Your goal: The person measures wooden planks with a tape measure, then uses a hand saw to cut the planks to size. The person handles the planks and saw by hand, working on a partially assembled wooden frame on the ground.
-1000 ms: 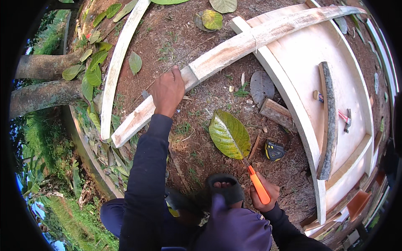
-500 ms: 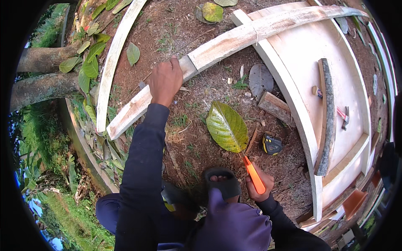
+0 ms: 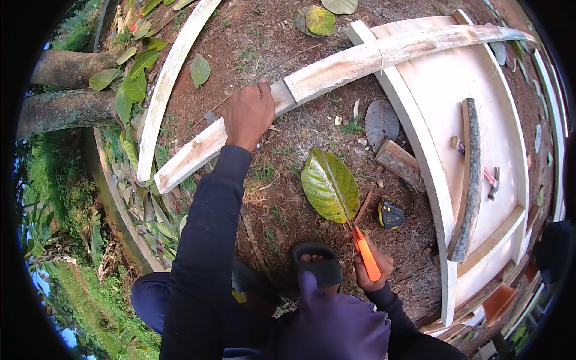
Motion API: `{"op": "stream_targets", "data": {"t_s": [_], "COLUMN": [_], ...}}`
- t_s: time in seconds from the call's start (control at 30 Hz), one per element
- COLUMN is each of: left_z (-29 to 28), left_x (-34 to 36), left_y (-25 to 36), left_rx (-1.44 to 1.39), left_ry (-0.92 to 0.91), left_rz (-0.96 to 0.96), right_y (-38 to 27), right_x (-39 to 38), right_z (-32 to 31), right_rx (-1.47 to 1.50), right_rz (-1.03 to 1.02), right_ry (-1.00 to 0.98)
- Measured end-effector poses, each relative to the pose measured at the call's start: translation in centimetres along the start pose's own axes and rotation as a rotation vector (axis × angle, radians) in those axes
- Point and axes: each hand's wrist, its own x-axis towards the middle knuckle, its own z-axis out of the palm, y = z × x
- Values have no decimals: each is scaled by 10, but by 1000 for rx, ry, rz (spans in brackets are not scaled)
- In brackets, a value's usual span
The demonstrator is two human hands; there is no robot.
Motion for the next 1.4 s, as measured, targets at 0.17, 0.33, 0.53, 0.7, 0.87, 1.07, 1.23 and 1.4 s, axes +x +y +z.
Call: {"op": "stream_targets", "data": {"t_s": [0.17, 0.33, 0.53, 0.7, 0.87, 1.07, 1.23, 1.4], "left_z": [-8, -8, -12, -7, -18, -12, -13, -13], "left_x": [-11, -14, -10, -11, -16, -20, -11, -15], "left_y": [16, 6, 9, 19, 9, 4, 18, 12], "left_rx": [-39, -31, -12, -19, -31, -12, -79, -10], "left_ry": [-36, -56, -59, -28, -30, -72, -9, -24], "left_rz": [-19, -27, -62, -33, -11, -58, -4, -43], "right_y": [-46, -63, -22, -50, -38, -28, -63, -44], "right_x": [143, 185, -2, 185, 140, 16, 217, 102], "right_z": [51, 66, 4, 70, 61, 12, 75, 39], "right_rx": [237, 231, 56, 165, 220, 42, 321, 121], "right_rz": [-46, -57, 41, -55, -103, -17, -82, -100], "right_ry": [172, 171, 49, 161, 160, 63, 211, 146]}}
